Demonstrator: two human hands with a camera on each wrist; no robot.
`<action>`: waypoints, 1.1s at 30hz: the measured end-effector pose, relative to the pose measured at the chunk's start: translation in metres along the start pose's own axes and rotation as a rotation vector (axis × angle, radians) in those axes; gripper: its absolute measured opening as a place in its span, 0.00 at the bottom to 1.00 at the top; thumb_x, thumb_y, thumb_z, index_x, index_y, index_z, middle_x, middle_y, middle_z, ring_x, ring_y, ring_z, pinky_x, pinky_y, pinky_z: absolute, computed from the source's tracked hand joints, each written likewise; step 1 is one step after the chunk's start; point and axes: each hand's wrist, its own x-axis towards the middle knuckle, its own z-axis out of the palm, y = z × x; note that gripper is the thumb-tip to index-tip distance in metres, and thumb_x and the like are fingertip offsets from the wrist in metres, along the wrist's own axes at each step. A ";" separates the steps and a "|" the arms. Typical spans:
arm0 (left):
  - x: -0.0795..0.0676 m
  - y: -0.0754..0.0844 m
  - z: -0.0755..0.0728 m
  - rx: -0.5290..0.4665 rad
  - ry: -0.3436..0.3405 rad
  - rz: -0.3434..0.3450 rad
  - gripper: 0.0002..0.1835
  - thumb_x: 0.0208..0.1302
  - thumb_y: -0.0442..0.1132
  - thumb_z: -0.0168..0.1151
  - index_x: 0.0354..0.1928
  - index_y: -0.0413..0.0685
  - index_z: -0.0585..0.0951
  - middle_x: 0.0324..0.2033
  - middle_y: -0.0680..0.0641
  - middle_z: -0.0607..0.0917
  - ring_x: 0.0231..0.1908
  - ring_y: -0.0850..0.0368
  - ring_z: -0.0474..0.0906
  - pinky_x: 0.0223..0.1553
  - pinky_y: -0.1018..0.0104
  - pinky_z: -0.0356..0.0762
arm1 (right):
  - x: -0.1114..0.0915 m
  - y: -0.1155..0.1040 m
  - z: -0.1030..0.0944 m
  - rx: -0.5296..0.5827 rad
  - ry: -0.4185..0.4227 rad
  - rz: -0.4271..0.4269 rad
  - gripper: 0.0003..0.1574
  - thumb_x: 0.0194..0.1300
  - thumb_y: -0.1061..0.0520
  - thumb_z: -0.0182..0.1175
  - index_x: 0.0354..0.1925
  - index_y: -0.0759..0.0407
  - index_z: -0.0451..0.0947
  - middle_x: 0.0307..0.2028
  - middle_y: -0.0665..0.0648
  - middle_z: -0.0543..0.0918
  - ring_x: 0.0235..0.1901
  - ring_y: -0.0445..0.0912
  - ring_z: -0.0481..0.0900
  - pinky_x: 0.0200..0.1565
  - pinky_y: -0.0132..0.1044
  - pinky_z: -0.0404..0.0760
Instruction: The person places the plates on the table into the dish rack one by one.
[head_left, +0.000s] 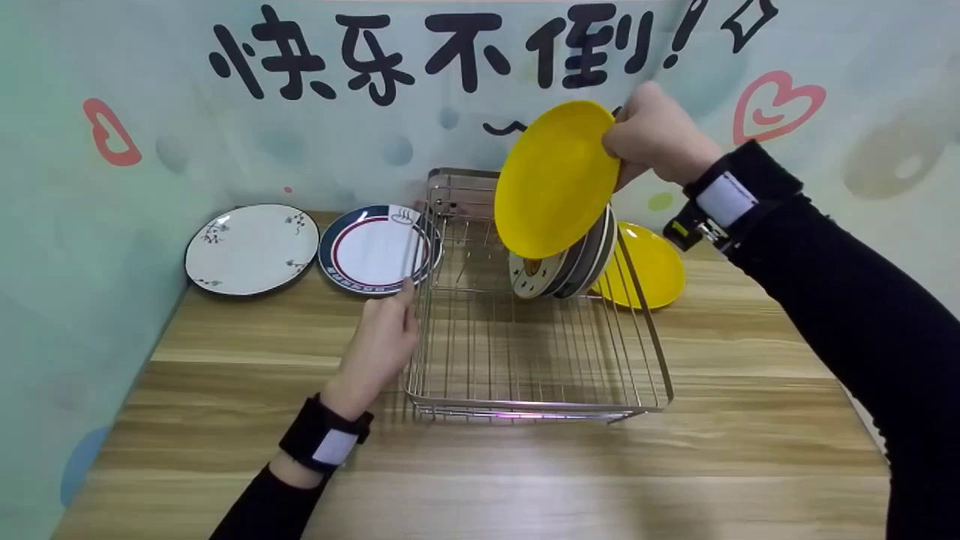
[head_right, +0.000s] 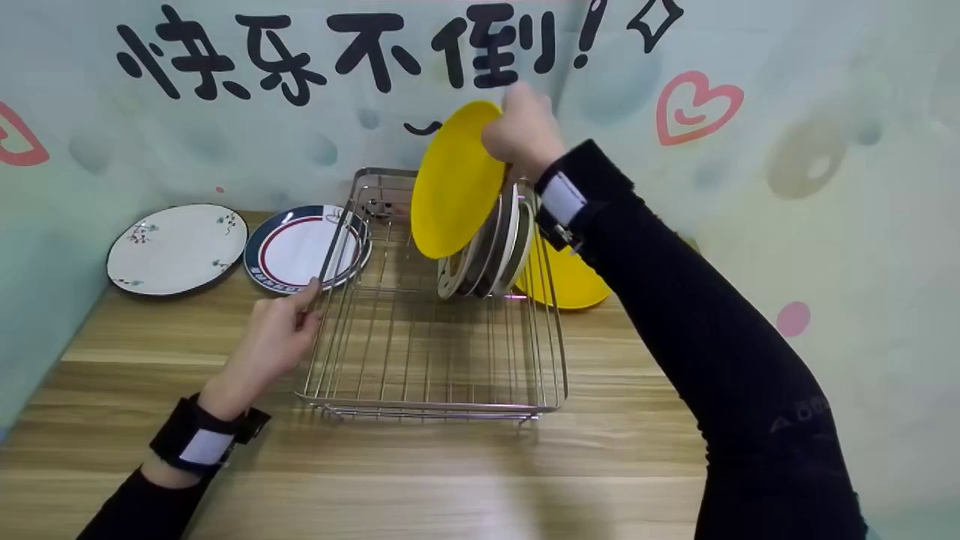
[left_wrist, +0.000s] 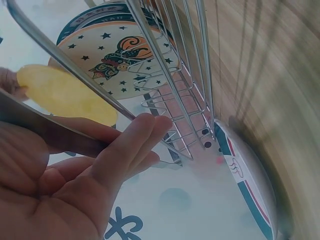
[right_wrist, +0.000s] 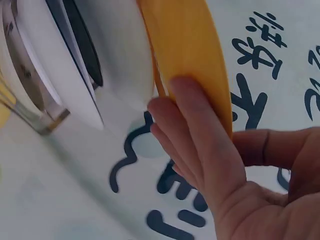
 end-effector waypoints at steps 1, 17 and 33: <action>0.000 0.000 0.000 0.003 0.001 0.004 0.30 0.59 0.19 0.54 0.65 0.20 0.61 0.15 0.50 0.70 0.13 0.62 0.60 0.16 0.67 0.72 | 0.001 -0.004 0.003 -0.065 0.009 -0.005 0.12 0.55 0.69 0.49 0.28 0.74 0.79 0.35 0.67 0.86 0.24 0.51 0.86 0.26 0.35 0.84; 0.000 0.000 0.001 0.021 0.014 0.008 0.29 0.58 0.19 0.54 0.64 0.21 0.64 0.24 0.38 0.81 0.18 0.55 0.70 0.27 0.62 0.81 | 0.023 -0.055 0.051 -0.504 -0.030 -0.005 0.16 0.58 0.73 0.47 0.46 0.70 0.71 0.37 0.62 0.74 0.32 0.53 0.77 0.34 0.35 0.82; -0.001 0.002 -0.002 0.008 -0.008 0.007 0.30 0.59 0.19 0.54 0.65 0.21 0.61 0.15 0.50 0.70 0.13 0.60 0.60 0.18 0.65 0.74 | 0.026 -0.067 0.083 -0.561 0.068 -0.074 0.16 0.68 0.68 0.52 0.53 0.68 0.77 0.40 0.63 0.81 0.34 0.53 0.80 0.40 0.40 0.84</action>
